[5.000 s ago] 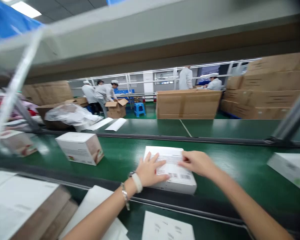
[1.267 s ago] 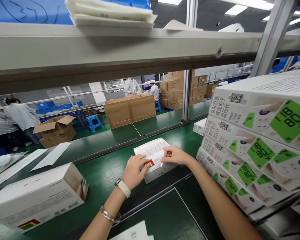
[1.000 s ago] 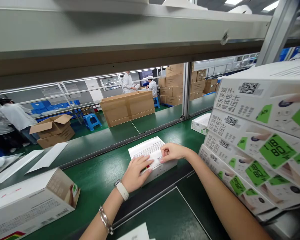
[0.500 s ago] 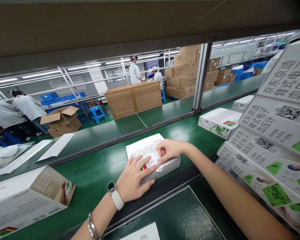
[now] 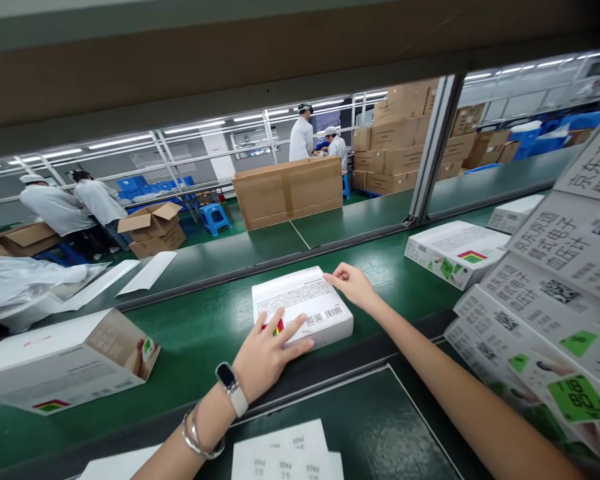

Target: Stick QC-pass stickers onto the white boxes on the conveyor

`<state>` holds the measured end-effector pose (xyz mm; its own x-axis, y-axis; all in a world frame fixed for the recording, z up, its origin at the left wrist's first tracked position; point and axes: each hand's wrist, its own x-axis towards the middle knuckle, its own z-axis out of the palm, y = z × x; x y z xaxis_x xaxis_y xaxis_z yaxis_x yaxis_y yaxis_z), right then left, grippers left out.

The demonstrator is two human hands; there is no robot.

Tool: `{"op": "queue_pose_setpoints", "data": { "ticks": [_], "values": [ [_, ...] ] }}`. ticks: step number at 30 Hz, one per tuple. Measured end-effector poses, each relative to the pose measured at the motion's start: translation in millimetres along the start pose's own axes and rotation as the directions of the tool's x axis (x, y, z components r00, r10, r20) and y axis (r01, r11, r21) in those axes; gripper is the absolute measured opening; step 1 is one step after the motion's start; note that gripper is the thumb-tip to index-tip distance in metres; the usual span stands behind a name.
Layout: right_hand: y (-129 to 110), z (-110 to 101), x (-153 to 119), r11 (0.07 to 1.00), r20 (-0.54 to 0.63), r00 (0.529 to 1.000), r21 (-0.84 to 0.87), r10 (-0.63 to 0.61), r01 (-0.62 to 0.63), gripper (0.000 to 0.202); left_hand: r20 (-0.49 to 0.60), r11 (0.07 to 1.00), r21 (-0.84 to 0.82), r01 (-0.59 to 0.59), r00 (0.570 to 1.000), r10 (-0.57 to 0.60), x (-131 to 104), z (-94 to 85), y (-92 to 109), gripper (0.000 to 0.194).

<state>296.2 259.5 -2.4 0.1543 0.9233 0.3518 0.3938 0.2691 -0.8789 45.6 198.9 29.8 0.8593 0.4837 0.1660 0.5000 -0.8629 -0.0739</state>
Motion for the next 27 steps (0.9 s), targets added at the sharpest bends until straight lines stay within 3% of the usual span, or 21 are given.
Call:
{"op": "queue_pose_setpoints", "data": {
  "ticks": [2, 4, 5, 7, 8, 9, 11, 13, 15, 17, 20, 24, 26, 27],
  "values": [
    [4.5, 12.4, -4.1, 0.983, -0.108, 0.987, 0.154, 0.118, -0.101, 0.035, 0.018, 0.978, -0.207, 0.034, 0.999, -0.031, -15.9, -4.9, -7.6, 0.038],
    [7.9, 24.9, -5.0, 0.922, -0.185, 0.942, 0.325, 0.281, -0.211, 0.037, -0.044, 0.853, -0.497, 0.159, 0.977, -0.207, -26.5, -7.0, -18.8, 0.025],
    [9.2, 31.7, -4.1, 0.885, -0.202, 0.915, 0.394, 0.349, -0.25, 0.038, -0.083, 0.713, -0.664, 0.228, 0.924, -0.372, -28.7, -5.7, -25.0, 0.024],
    [10.8, 45.9, -0.2, 0.832, -0.203, 0.882, 0.471, 0.425, -0.293, 0.039, -0.044, 0.327, -0.91, 0.253, 0.728, -0.684, -26.9, 1.8, -36.7, 0.033],
    [10.7, 52.9, 2.4, 0.82, -0.19, 0.88, 0.486, 0.436, -0.302, 0.039, 0.024, 0.152, -0.964, 0.217, 0.642, -0.766, -23.7, 7.1, -41.8, 0.039],
    [9.7, 59.4, 5.1, 0.813, -0.17, 0.882, 0.493, 0.439, -0.309, 0.04, 0.086, 0.045, -0.98, 0.195, 0.615, -0.784, -19.8, 12.6, -46.3, 0.044],
    [4.2, 69.2, 10.1, 0.795, -0.129, 0.885, 0.51, 0.448, -0.328, 0.04, 0.146, -0.039, -0.983, 0.179, 0.634, -0.759, -12.5, 20.5, -53.3, 0.049],
    [-7.2, 73.3, 13.3, 0.763, -0.123, 0.882, 0.565, 0.455, -0.315, 0.04, 0.094, -0.024, -0.993, 0.115, 0.664, -0.742, -9.1, 21.4, -57.7, 0.057],
    [-23.8, 72.7, 13.8, 0.707, -0.143, 0.884, 0.661, 0.445, -0.249, 0.039, -0.043, 0.07, -0.997, 0.013, 0.673, -0.738, -11.4, 15.7, -59.6, 0.068],
    [-42.9, 70.2, 11.0, 0.642, -0.162, 0.903, 0.752, 0.399, -0.148, 0.038, -0.223, 0.266, -0.964, -0.029, 0.636, -0.739, -18.5, 7.1, -59.6, 0.076],
    [-68.2, 64.4, 0.5, 0.605, -0.174, 0.937, 0.795, 0.302, -0.047, 0.039, -0.391, 0.523, -0.848, 0.084, 0.566, -0.726, -35.4, -5.0, -57.4, 0.082],
    [-91.6, 42.5, -31.8, 0.731, -0.318, 0.921, 0.68, 0.226, 0.056, 0.037, -0.464, 0.707, -0.63, 0.321, 0.575, -0.674, -63.8, -22.2, -51.8, 0.06],
    [-100.8, 26.7, -60.2, 0.856, -0.389, 0.914, 0.506, 0.118, 0.105, 0.033, -0.541, 0.789, -0.449, 0.42, 0.575, -0.614, -76.8, -32.0, -42.9, 0.047],
    [-104.2, 19.8, -77.4, 0.917, -0.362, 0.931, 0.385, 0.044, 0.107, 0.031, -0.58, 0.816, -0.364, 0.449, 0.577, -0.576, -82.3, -36.1, -35.0, 0.043]
  ]
}}
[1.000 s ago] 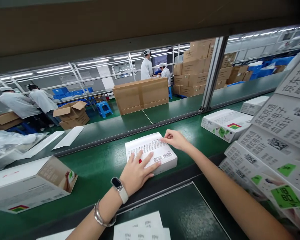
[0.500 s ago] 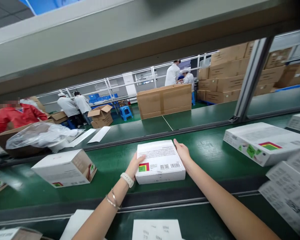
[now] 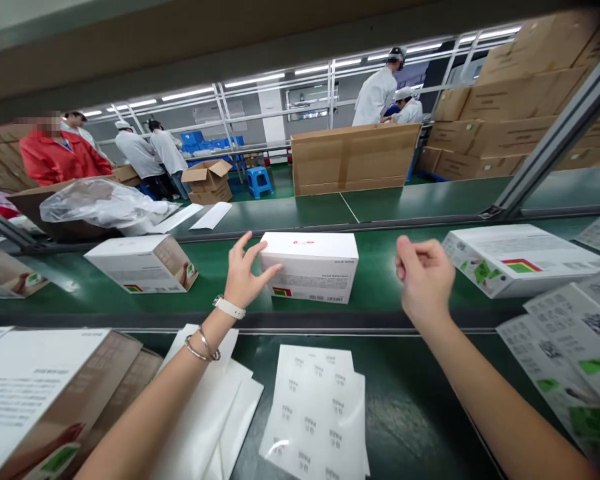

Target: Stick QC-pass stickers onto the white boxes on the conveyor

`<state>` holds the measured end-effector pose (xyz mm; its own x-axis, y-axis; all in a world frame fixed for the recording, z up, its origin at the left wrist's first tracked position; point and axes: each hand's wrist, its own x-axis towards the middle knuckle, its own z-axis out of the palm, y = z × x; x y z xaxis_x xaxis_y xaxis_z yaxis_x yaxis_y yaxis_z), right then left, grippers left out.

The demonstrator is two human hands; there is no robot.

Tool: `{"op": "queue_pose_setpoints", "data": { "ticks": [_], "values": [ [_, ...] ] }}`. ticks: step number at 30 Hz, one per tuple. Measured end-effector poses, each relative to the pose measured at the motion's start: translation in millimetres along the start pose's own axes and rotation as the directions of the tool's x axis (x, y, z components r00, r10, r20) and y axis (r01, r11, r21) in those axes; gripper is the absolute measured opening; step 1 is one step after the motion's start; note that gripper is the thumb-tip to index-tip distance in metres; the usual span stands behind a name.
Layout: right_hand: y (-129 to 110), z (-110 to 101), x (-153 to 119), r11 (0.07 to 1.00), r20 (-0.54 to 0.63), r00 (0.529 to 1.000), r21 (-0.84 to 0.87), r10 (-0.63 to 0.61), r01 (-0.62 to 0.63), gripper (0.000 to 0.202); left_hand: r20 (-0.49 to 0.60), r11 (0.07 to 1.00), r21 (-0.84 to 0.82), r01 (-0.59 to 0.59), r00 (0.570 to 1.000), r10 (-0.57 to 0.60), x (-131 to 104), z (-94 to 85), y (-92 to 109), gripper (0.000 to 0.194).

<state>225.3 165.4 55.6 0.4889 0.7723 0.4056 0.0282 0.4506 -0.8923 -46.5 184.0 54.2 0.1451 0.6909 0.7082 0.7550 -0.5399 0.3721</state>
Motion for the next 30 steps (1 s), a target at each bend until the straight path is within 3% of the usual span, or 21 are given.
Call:
{"op": "queue_pose_setpoints", "data": {
  "ticks": [2, 3, 4, 6, 7, 8, 9, 11, 13, 18, 20, 23, 24, 25, 27, 30],
  "values": [
    [-10.2, -19.6, -32.3, 0.958, 0.278, 0.96, -0.273, -0.002, 0.081, 0.028, 0.038, 0.992, 0.073, -0.106, 0.994, 0.103, -17.0, -10.0, 17.8, 0.042],
    [-12.0, -27.9, -49.5, 0.909, 0.451, 0.891, -0.392, 0.055, 0.142, 0.028, 0.127, 0.983, 0.055, -0.176, 0.978, 0.168, -29.0, -12.5, 29.4, 0.044],
    [-11.5, -34.9, -66.1, 0.847, 0.582, 0.803, -0.484, 0.126, 0.218, 0.028, 0.266, 0.969, 0.002, -0.247, 0.934, 0.237, -43.0, -13.3, 41.8, 0.049],
    [-5.9, -45.3, -94.2, 0.728, 0.713, 0.657, -0.583, 0.245, 0.361, 0.027, 0.561, 0.931, -0.13, -0.34, 0.749, 0.352, -74.0, -10.9, 65.0, 0.066],
    [-2.1, -48.8, -104.5, 0.677, 0.735, 0.616, -0.609, 0.284, 0.414, 0.026, 0.653, 0.924, -0.172, -0.341, 0.663, 0.366, -89.2, -8.3, 74.0, 0.072],
    [1.4, -51.2, -112.1, 0.634, 0.745, 0.59, -0.625, 0.312, 0.455, 0.025, 0.712, 0.923, -0.194, -0.331, 0.6, 0.365, -102.9, -5.3, 80.6, 0.077],
    [4.2, -52.7, -117.2, 0.598, 0.749, 0.574, -0.637, 0.331, 0.486, 0.024, 0.746, 0.927, -0.198, -0.317, 0.565, 0.352, -114.5, -2.3, 84.7, 0.08],
    [6.9, -53.2, -121.9, 0.545, 0.755, 0.549, -0.647, 0.358, 0.534, 0.022, 0.766, 0.934, -0.188, -0.305, 0.55, 0.334, -129.9, 2.9, 86.4, 0.081],
    [6.5, -51.2, -123.2, 0.524, 0.767, 0.52, -0.639, 0.376, 0.564, 0.022, 0.757, 0.934, -0.182, -0.309, 0.562, 0.333, -135.8, 6.1, 83.7, 0.082],
    [-0.3, -44.0, -128.2, 0.582, 0.804, 0.468, -0.59, 0.366, 0.559, 0.022, 0.746, 0.93, -0.178, -0.322, 0.573, 0.341, -135.0, 7.4, 78.8, 0.084],
    [-5.5, -44.4, -128.8, 0.702, 0.832, 0.42, -0.54, 0.362, 0.464, 0.025, 0.736, 0.93, -0.182, -0.32, 0.583, 0.345, -135.3, 7.4, 78.8, 0.083],
    [-14.5, -50.2, -116.9, 0.884, 0.858, 0.34, -0.448, 0.384, 0.131, 0.029, 0.727, 0.928, -0.19, -0.32, 0.59, 0.352, -136.1, 7.7, 78.8, 0.083],
    [-16.5, -53.2, -108.1, 0.908, 0.851, 0.356, -0.419, 0.386, 0.019, 0.029, 0.727, 0.927, -0.19, -0.322, 0.588, 0.354, -136.1, 7.7, 78.8, 0.083],
    [-17.2, -56.4, -96.8, 0.92, 0.832, 0.405, -0.387, 0.379, -0.067, 0.029, 0.728, 0.926, -0.19, -0.325, 0.586, 0.355, -135.8, 7.7, 78.9, 0.082],
    [-13.8, -62.6, -69.1, 0.938, 0.746, 0.571, -0.307, 0.342, -0.161, 0.029, 0.729, 0.925, -0.186, -0.33, 0.585, 0.355, -134.6, 7.6, 79.4, 0.08],
    [4.4, -67.8, -28.3, 0.962, 0.514, 0.814, -0.17, 0.27, -0.212, 0.031, 0.732, 0.926, -0.155, -0.344, 0.589, 0.342, -131.3, 8.1, 80.4, 0.075]
  ]
}}
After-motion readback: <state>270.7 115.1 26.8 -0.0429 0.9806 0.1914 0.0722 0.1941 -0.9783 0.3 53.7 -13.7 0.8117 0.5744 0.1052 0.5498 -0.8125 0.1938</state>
